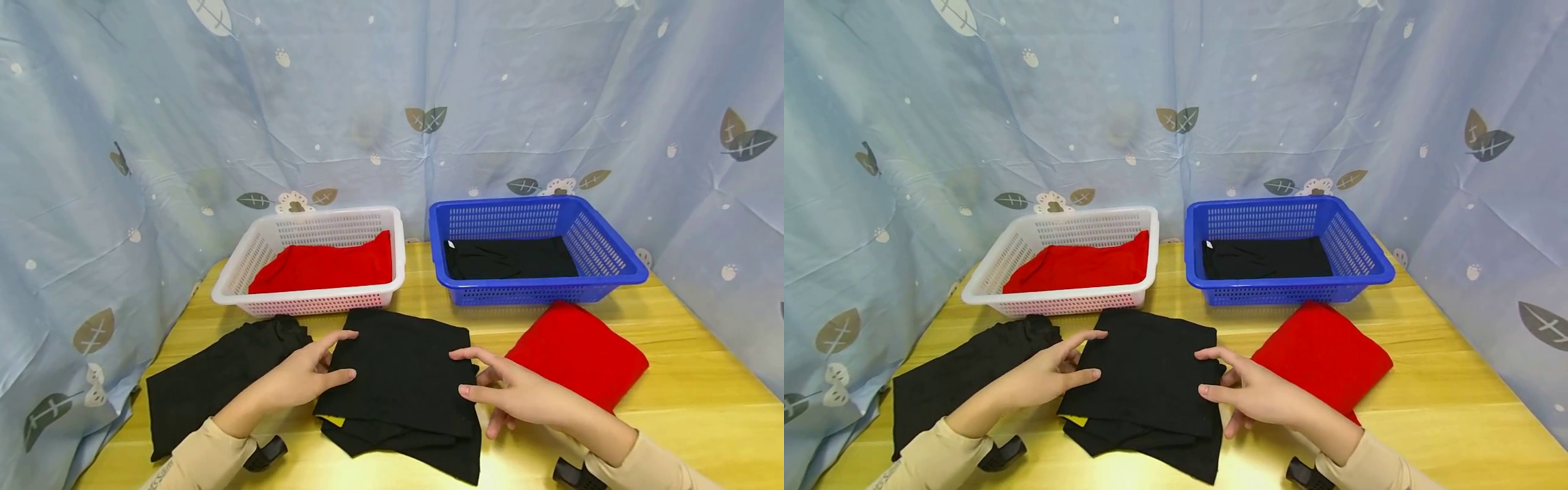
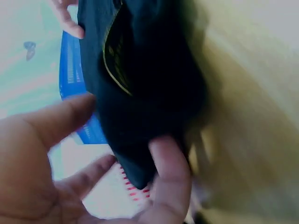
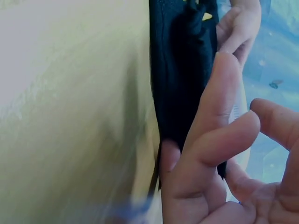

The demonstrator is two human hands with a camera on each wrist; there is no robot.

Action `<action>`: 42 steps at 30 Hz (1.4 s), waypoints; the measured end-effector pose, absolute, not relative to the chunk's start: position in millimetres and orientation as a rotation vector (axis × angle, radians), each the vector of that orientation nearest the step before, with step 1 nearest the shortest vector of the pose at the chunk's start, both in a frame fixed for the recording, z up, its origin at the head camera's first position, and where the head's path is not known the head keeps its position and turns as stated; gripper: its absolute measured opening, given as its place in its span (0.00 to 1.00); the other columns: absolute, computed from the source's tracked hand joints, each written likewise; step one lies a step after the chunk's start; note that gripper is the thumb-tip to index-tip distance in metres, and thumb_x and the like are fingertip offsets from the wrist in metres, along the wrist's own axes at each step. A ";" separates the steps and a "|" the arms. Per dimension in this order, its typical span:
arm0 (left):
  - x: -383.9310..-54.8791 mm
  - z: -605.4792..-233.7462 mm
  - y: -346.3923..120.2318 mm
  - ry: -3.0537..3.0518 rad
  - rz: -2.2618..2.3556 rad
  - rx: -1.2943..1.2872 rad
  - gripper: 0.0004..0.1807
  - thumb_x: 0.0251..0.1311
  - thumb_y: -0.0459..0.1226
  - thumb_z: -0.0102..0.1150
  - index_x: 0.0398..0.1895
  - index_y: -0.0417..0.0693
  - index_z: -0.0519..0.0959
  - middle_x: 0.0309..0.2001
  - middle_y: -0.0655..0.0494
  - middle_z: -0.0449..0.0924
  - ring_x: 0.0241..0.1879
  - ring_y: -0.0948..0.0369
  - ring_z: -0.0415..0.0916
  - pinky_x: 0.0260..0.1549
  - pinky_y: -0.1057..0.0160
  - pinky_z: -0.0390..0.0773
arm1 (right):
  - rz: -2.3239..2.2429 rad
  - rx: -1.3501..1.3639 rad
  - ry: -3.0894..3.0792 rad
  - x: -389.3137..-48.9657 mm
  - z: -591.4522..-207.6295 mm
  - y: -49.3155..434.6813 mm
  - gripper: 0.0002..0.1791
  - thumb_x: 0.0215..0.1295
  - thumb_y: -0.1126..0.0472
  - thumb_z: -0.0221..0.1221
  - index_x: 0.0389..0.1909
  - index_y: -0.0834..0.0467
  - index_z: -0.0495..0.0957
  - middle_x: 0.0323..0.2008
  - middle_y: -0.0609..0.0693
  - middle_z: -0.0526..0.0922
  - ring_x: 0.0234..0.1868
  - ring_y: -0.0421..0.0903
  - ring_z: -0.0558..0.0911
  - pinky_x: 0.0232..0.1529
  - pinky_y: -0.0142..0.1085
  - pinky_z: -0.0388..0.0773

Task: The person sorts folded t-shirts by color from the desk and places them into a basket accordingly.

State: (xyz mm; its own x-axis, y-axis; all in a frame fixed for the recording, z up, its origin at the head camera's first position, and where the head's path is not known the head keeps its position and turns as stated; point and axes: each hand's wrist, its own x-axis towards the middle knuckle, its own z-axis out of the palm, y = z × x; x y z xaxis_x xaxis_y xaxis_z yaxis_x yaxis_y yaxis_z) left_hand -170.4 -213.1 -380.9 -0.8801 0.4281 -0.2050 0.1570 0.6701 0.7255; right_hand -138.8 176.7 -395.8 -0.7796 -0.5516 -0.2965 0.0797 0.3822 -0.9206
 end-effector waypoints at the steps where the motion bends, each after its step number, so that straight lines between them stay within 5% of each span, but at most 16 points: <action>1: -168.6 -380.3 -212.0 2.585 1.005 0.463 0.39 0.70 0.48 0.71 0.81 0.61 0.66 0.37 0.52 0.74 0.40 0.57 0.71 0.33 0.63 0.73 | -1.421 -0.408 2.077 -138.1 -395.5 176.5 0.37 0.78 0.49 0.63 0.82 0.43 0.60 0.47 0.60 0.79 0.27 0.58 0.91 0.25 0.34 0.78; 7: -169.5 -381.7 -209.3 2.654 0.968 0.443 0.40 0.69 0.49 0.72 0.81 0.63 0.66 0.53 0.45 0.76 0.56 0.53 0.69 0.46 0.57 0.78 | -1.425 -0.405 2.125 -135.3 -392.8 176.2 0.38 0.77 0.50 0.64 0.82 0.45 0.60 0.53 0.63 0.78 0.25 0.58 0.90 0.24 0.34 0.77; 9: -174.3 -385.1 -210.0 2.588 1.043 0.450 0.39 0.71 0.47 0.71 0.81 0.61 0.65 0.59 0.44 0.72 0.53 0.53 0.71 0.47 0.58 0.79 | -1.436 -0.391 2.127 -135.5 -393.3 176.1 0.38 0.77 0.50 0.65 0.82 0.44 0.60 0.55 0.63 0.77 0.25 0.58 0.90 0.24 0.35 0.77; 15: -187.1 -395.5 -214.1 2.230 1.346 0.419 0.36 0.77 0.40 0.62 0.83 0.55 0.59 0.53 0.41 0.74 0.38 0.55 0.82 0.35 0.60 0.84 | -1.437 -0.432 2.093 -140.8 -400.1 176.4 0.36 0.78 0.50 0.63 0.82 0.43 0.61 0.44 0.61 0.80 0.26 0.59 0.91 0.24 0.34 0.77; 21: -191.1 -401.1 -213.0 1.913 1.500 0.432 0.37 0.77 0.36 0.61 0.84 0.55 0.58 0.72 0.40 0.73 0.60 0.50 0.86 0.56 0.51 0.88 | -1.439 -0.481 2.072 -146.1 -403.5 174.6 0.34 0.78 0.50 0.63 0.80 0.43 0.63 0.35 0.59 0.83 0.24 0.58 0.89 0.24 0.33 0.77; 30: -189.5 -402.4 -213.2 1.778 1.579 0.376 0.37 0.75 0.31 0.61 0.83 0.52 0.62 0.73 0.43 0.74 0.62 0.51 0.85 0.59 0.50 0.87 | -1.502 -0.479 2.021 -148.1 -407.5 166.5 0.33 0.75 0.53 0.67 0.78 0.45 0.68 0.33 0.57 0.84 0.16 0.42 0.80 0.19 0.28 0.73; 37: -187.6 -404.6 -212.9 1.837 1.605 0.397 0.35 0.72 0.29 0.64 0.80 0.48 0.68 0.68 0.44 0.81 0.59 0.52 0.88 0.56 0.54 0.88 | -1.577 -0.498 1.998 -148.5 -414.8 164.3 0.34 0.73 0.58 0.69 0.77 0.51 0.71 0.53 0.57 0.88 0.18 0.40 0.72 0.18 0.26 0.66; 42: -184.6 -400.3 -210.4 1.935 1.594 0.424 0.33 0.70 0.30 0.66 0.78 0.48 0.72 0.66 0.44 0.84 0.56 0.52 0.89 0.56 0.57 0.87 | -1.586 -0.480 2.031 -147.5 -409.7 166.2 0.34 0.72 0.57 0.69 0.76 0.53 0.72 0.56 0.59 0.86 0.20 0.41 0.70 0.19 0.27 0.64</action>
State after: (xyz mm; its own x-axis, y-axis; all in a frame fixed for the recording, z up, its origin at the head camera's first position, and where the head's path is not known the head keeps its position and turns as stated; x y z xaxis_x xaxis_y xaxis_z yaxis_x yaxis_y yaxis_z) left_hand -184.6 -210.4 -400.3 -0.7749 0.5856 -0.2381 -0.1217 0.2314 0.9652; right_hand -147.5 166.2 -409.7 -0.8050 -0.5658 -0.1784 0.0362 0.2533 -0.9667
